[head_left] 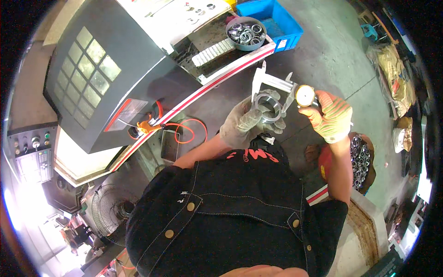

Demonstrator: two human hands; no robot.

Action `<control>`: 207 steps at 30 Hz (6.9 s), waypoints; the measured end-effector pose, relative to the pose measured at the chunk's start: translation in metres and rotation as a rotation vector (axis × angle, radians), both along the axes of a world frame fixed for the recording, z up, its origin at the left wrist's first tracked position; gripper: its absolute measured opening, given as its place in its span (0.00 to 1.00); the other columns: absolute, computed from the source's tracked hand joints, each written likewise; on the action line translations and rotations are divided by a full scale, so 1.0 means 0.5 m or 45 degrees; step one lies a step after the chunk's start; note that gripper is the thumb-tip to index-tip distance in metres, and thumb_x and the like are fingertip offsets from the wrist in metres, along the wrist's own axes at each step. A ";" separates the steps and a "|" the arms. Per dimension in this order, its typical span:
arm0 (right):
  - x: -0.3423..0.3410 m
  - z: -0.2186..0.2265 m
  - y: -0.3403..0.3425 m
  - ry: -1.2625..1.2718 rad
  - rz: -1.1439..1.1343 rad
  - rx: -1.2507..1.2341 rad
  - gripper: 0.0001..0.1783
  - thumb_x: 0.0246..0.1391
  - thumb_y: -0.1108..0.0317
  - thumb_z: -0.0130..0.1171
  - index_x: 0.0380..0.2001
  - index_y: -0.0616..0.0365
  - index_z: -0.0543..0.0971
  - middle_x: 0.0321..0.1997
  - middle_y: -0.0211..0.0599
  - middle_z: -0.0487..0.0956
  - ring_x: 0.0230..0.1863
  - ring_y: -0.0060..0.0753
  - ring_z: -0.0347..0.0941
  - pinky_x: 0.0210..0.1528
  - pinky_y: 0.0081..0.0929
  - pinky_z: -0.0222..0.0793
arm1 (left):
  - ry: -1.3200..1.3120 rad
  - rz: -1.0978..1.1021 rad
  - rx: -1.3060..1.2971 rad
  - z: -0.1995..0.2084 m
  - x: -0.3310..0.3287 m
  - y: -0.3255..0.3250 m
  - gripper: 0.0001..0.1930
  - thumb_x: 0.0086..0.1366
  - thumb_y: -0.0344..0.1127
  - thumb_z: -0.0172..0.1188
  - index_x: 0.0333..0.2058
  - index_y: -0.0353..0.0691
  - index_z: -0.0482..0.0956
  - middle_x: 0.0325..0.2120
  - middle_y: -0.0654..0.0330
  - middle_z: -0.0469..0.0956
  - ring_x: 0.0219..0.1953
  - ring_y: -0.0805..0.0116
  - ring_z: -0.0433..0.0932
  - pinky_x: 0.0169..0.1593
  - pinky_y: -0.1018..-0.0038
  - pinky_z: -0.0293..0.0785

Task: The person measures the dimensions of a cylindrical metal part using a dial caliper. They then use a screwdriver to remove a similar metal part from a lathe machine and place it into a container.

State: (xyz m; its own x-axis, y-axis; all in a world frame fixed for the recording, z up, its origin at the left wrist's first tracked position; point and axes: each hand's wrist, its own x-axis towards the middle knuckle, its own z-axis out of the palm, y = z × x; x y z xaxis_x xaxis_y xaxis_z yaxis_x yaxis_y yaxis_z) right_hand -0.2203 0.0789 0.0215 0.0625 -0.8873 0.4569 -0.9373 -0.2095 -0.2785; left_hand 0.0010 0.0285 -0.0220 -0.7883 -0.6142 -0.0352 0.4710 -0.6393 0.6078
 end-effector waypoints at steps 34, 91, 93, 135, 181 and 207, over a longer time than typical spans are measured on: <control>-0.008 -0.005 -0.008 0.001 0.006 0.017 0.25 0.37 0.43 0.61 0.25 0.56 0.74 0.18 0.41 0.73 0.18 0.46 0.70 0.19 0.35 0.63 | 0.024 -0.028 0.021 -0.007 -0.003 -0.012 0.31 0.55 0.48 0.61 0.51 0.35 0.62 0.39 0.52 0.73 0.38 0.62 0.76 0.41 0.67 0.73; -0.003 0.011 -0.021 -0.152 -0.065 0.095 0.20 0.40 0.53 0.66 0.30 0.57 0.76 0.19 0.42 0.74 0.19 0.41 0.71 0.23 0.29 0.67 | 0.135 0.174 0.000 0.017 -0.030 -0.014 0.34 0.50 0.48 0.66 0.49 0.33 0.62 0.36 0.48 0.75 0.34 0.58 0.79 0.34 0.68 0.78; -0.004 0.006 -0.020 -0.162 -0.076 0.096 0.20 0.40 0.54 0.66 0.31 0.58 0.76 0.20 0.42 0.75 0.19 0.38 0.72 0.23 0.28 0.67 | 0.103 0.187 0.000 0.022 -0.029 -0.012 0.33 0.50 0.46 0.66 0.49 0.33 0.62 0.36 0.49 0.75 0.33 0.58 0.79 0.34 0.68 0.78; 0.265 -0.017 -0.150 -0.109 -0.031 0.100 0.21 0.37 0.54 0.68 0.30 0.58 0.77 0.20 0.41 0.76 0.20 0.38 0.73 0.24 0.29 0.68 | 0.028 0.333 -0.012 0.006 0.233 -0.104 0.35 0.53 0.53 0.62 0.50 0.33 0.61 0.36 0.52 0.74 0.37 0.60 0.78 0.37 0.68 0.76; -0.034 -0.206 -0.619 -0.655 0.217 0.888 0.24 0.45 0.45 0.56 0.25 0.58 0.75 0.21 0.45 0.76 0.26 0.47 0.73 0.31 0.35 0.65 | -0.096 1.019 0.145 -0.106 -0.075 -0.452 0.19 0.59 0.42 0.56 0.46 0.38 0.68 0.42 0.53 0.73 0.45 0.59 0.73 0.45 0.66 0.73; 0.001 -0.022 -0.705 -0.104 0.510 -0.176 0.22 0.36 0.48 0.64 0.18 0.55 0.70 0.16 0.39 0.71 0.19 0.43 0.70 0.20 0.35 0.63 | -0.042 1.115 -0.178 -0.039 -0.055 -0.516 0.26 0.58 0.33 0.58 0.55 0.38 0.60 0.50 0.54 0.67 0.53 0.56 0.67 0.58 0.59 0.62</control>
